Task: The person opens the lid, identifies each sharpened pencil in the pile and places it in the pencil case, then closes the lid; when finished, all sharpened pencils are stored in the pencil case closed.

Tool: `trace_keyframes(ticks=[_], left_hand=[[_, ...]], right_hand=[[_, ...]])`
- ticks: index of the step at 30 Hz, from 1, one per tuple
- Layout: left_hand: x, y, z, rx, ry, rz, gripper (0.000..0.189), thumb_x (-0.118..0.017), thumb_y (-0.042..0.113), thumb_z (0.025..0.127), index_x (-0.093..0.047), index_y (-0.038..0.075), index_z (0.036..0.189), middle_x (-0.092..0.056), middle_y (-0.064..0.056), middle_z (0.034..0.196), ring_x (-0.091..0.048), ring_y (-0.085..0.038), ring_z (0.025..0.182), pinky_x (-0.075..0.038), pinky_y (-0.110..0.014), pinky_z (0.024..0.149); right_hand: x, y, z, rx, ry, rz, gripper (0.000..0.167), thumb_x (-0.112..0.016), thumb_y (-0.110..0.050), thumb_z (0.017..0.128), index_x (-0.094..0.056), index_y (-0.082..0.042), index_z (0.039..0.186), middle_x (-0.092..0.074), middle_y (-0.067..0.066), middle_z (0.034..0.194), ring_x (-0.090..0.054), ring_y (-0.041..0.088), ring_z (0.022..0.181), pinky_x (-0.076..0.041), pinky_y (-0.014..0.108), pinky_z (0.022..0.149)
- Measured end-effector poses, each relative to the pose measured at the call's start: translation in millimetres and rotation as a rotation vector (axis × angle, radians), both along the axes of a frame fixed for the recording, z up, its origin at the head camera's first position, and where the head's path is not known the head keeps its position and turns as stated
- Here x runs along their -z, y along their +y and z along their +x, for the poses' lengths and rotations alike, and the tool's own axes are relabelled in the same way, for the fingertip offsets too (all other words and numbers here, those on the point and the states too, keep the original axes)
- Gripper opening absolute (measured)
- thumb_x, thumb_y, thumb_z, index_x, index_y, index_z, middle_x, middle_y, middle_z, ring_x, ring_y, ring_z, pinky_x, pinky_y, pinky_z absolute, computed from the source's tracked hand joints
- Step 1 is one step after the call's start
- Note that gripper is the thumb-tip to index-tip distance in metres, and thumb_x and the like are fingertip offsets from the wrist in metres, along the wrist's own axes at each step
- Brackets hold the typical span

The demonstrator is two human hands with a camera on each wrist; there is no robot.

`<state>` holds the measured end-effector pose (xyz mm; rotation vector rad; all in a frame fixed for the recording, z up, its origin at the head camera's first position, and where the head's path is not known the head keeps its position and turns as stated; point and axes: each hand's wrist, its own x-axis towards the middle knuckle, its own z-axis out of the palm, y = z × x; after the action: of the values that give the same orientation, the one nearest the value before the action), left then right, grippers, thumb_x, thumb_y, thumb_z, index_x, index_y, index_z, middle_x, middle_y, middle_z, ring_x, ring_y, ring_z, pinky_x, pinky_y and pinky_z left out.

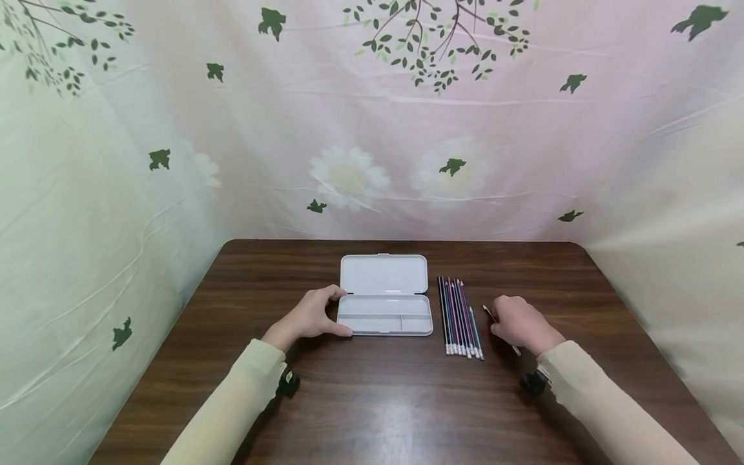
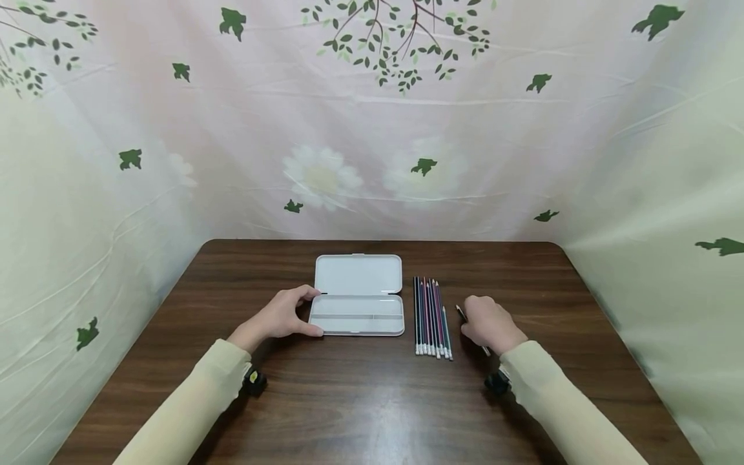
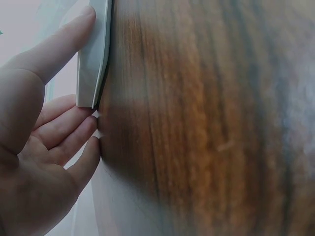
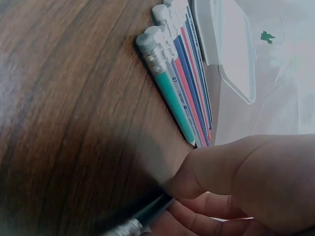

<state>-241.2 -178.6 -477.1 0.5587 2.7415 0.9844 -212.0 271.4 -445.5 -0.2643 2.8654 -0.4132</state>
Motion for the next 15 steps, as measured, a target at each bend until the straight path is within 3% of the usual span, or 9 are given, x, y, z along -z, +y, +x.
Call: trace_keyframes(ticks=[6, 10, 15], left_hand=[[-0.1, -0.5, -0.8, 0.002, -0.005, 0.0, 0.088, -0.099, 0.046, 0.069, -0.061, 0.008, 0.139, -0.064, -0.012, 0.137, -0.058, -0.028, 0.13, -0.046, -0.048, 0.112], [0.8, -1.1, -1.6, 0.006, -0.002, 0.0, 0.089, -0.099, 0.046, 0.069, -0.061, 0.007, 0.139, -0.064, -0.012, 0.137, -0.058, -0.028, 0.129, -0.047, -0.048, 0.112], [1.8, -1.6, -2.1, 0.009, 0.005, 0.003, 0.089, -0.099, 0.046, 0.069, -0.061, 0.007, 0.138, -0.065, -0.012, 0.136, -0.059, -0.028, 0.128, -0.047, -0.048, 0.111]], right_hand=[[-4.7, 1.6, -1.1, -0.012, 0.037, 0.002, 0.013, -0.068, -0.005, 0.088, -0.062, -0.005, 0.077, -0.057, 0.005, 0.067, -0.054, 0.019, 0.056, -0.045, 0.033, 0.05], [-6.6, 2.4, -4.0, -0.011, 0.047, -0.035, 0.007, -0.068, -0.006, 0.092, -0.065, 0.001, 0.09, -0.059, 0.007, 0.073, -0.056, 0.019, 0.06, -0.048, 0.033, 0.052], [-10.5, -1.5, -6.4, -0.009, 0.043, -0.098, 0.017, -0.07, -0.009, 0.095, -0.066, 0.003, 0.105, -0.063, 0.007, 0.079, -0.058, 0.019, 0.066, -0.05, 0.033, 0.055]])
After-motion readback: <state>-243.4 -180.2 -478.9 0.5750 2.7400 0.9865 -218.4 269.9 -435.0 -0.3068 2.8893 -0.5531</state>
